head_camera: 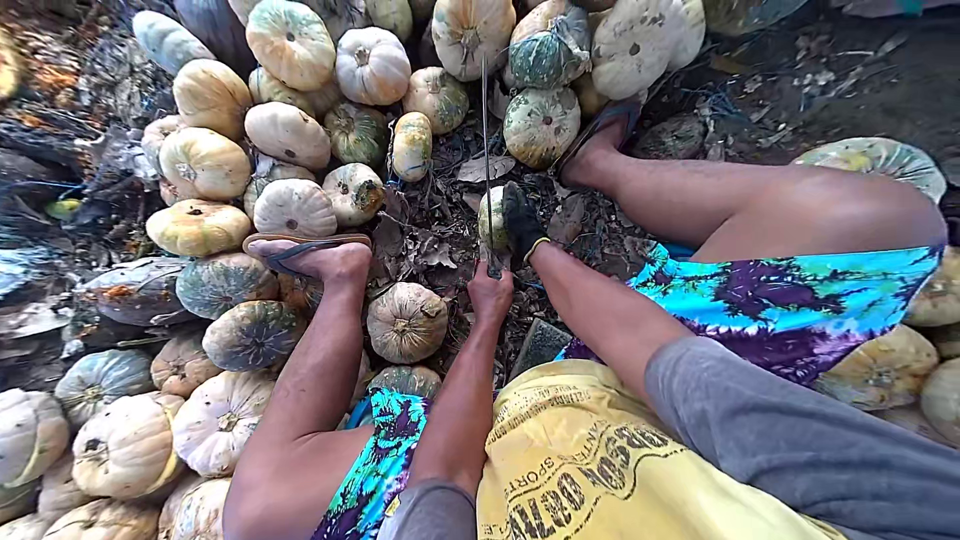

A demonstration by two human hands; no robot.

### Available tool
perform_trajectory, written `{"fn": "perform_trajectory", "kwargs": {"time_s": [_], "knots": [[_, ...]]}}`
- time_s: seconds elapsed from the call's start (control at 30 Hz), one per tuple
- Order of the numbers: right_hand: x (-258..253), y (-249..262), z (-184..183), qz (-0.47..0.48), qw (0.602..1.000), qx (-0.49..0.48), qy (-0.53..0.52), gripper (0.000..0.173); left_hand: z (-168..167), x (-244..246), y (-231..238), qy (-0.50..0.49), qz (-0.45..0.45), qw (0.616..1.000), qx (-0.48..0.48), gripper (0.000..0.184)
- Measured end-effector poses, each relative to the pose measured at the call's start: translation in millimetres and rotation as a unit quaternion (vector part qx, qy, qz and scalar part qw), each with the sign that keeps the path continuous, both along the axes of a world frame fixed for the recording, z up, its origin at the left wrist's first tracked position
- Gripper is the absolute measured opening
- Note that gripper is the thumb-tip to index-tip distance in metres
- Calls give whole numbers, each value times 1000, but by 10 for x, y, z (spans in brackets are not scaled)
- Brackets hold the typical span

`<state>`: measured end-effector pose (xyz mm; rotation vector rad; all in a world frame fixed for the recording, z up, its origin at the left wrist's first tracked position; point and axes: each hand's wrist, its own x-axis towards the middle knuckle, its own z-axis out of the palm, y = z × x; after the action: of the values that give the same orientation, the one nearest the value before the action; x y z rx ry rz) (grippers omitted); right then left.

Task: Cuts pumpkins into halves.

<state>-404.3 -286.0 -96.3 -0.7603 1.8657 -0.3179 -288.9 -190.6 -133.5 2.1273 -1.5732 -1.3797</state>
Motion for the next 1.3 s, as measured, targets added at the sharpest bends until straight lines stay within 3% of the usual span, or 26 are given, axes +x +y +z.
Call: {"fn": "perform_trajectory", "kwargs": {"time_s": [0.03,0.07,0.13,0.2,0.27,0.37,0.5,0.6,0.7,0.77,0.83,0.87,0.93,1.0,1.3], "knots": [[-6,-41,133,7,999,33,-10,54,-38,-12,31,-7,-2,1000,0,27],[13,7,18,-15,1000,-9,2,55,-73,-11,57,-15,-5,1000,-4,28],[23,126,-536,-72,986,-149,23,60,-96,23,98,-25,-9,999,-30,28],[-40,126,-717,-75,984,-162,0,63,-54,75,140,-26,-11,997,-69,25],[-35,132,-708,-86,984,-155,-9,63,-42,100,184,-31,-15,995,-95,22],[24,168,-668,-87,984,-156,-18,60,-125,88,205,-66,-39,997,5,26],[5,126,-639,-71,988,-134,-32,61,-143,64,159,-67,-37,996,38,25],[-101,-70,-547,-92,982,-159,38,62,-149,64,147,-71,-35,996,40,23],[-227,-498,8,-90,944,-292,126,58,-105,47,154,-80,-42,995,40,25],[-242,-820,360,-93,892,-411,162,59,-103,47,177,-83,-46,995,41,25],[-238,-1119,425,-87,847,-487,195,62,-122,59,188,-87,-52,994,45,27],[-218,-1208,273,-79,835,-502,211,63,-143,52,181,-90,-56,993,45,28],[-173,-1323,-219,-19,862,-456,220,70,-121,10,148,-94,-60,992,60,28],[-124,-1378,-379,39,901,-369,225,71,-65,-10,50,-93,-53,992,65,27],[-50,-1357,-419,-55,869,-456,183,60,-246,77,39,-95,-69,993,-3,27]]}}
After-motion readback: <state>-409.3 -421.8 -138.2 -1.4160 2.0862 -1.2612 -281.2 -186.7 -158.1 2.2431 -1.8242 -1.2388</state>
